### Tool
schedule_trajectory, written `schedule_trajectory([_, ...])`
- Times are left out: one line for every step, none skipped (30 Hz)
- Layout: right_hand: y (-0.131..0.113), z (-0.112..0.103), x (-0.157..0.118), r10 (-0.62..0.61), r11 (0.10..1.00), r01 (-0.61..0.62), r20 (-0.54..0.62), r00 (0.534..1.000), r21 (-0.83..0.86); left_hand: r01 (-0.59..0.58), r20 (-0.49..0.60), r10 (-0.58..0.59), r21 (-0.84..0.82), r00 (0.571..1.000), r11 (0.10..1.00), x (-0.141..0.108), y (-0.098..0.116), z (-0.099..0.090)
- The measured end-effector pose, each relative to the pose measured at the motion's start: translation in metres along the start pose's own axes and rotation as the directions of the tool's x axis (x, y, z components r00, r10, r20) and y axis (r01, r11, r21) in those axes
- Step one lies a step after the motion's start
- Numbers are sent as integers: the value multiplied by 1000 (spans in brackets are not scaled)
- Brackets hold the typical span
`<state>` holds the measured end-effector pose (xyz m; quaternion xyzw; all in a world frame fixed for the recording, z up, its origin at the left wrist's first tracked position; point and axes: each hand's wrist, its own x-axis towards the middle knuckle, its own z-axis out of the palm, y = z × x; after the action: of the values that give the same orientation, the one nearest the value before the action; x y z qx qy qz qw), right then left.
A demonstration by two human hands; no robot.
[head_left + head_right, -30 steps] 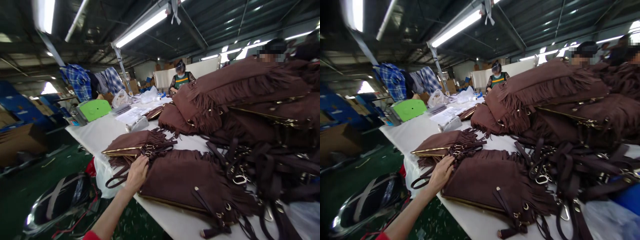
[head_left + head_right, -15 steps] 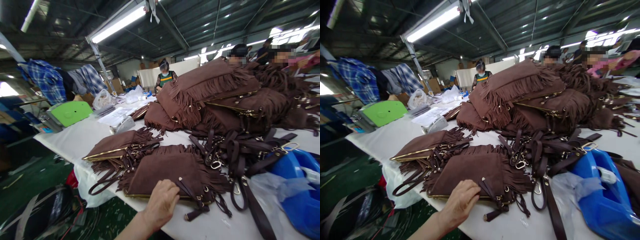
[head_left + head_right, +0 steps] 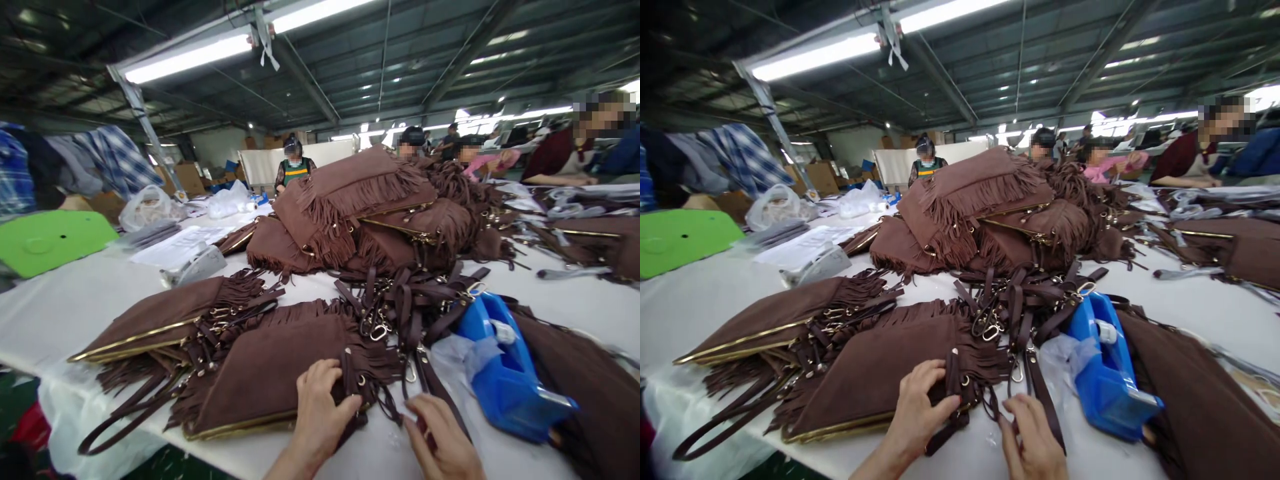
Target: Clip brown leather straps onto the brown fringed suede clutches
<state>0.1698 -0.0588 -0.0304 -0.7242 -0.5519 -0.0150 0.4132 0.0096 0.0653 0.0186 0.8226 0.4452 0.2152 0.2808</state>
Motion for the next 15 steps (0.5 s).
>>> schedule_trajectory([3, -1, 11, 15, 997, -17, -18, 1000, -81, 39, -40, -40, -19, 998, 999, 1, 3, 3])
schedule_trajectory([4, -3, 22, 65, 982, -65, -5, 998, -178, 66, -75, -68, -31, 995, 997, 3, 5, 6])
schedule_trajectory([3, -4, 33, 148, 950, -133, 33, 988, -281, 84, -105, -87, -40, 991, 996, 4, 5, 10])
schedule_trajectory([0, -4, 44, 249, 904, -201, 84, 965, -377, 93, -129, -98, -46, 987, 995, 4, 4, 12])
schedule_trajectory([-3, -5, 54, 344, 855, -251, 135, 929, -454, 93, -145, -100, -53, 984, 994, 5, 2, 14])
schedule_trajectory([-7, -5, 63, 409, 819, -272, 182, 894, -505, 85, -150, -93, -61, 984, 995, 5, -1, 15])
schedule_trajectory([-9, -5, 70, 442, 803, -274, 219, 870, -529, 69, -145, -79, -74, 986, 995, 4, -4, 15])
schedule_trajectory([-9, -6, 76, 455, 801, -275, 243, 857, -531, 50, -132, -62, -93, 989, 994, 3, -8, 15])
schedule_trajectory([-8, -8, 78, 461, 807, -283, 254, 851, -518, 33, -138, -49, -119, 989, 992, 0, -11, 14])
schedule_trajectory([-5, -10, 79, 468, 812, -293, 264, 843, -505, 11, -182, -38, -146, 983, 989, -4, -14, 13])
schedule_trajectory([-1, -14, 77, 476, 823, -312, 275, 835, -475, -26, -261, -20, -170, 965, 985, -9, -15, 13])
schedule_trajectory([3, -19, 72, 468, 850, -337, 289, 835, -403, -79, -354, 6, -193, 935, 978, -15, -15, 14])
schedule_trajectory([7, -24, 64, 446, 887, -370, 308, 840, -276, -140, -430, 33, -219, 902, 966, -22, -13, 17])
schedule_trajectory([8, -29, 53, 416, 908, -407, 330, 848, -99, -189, -459, 50, -261, 887, 947, -29, -8, 21])
schedule_trajectory([7, -33, 41, 389, 890, -445, 345, 854, 96, -199, -421, 44, -332, 906, 922, -35, -3, 28])
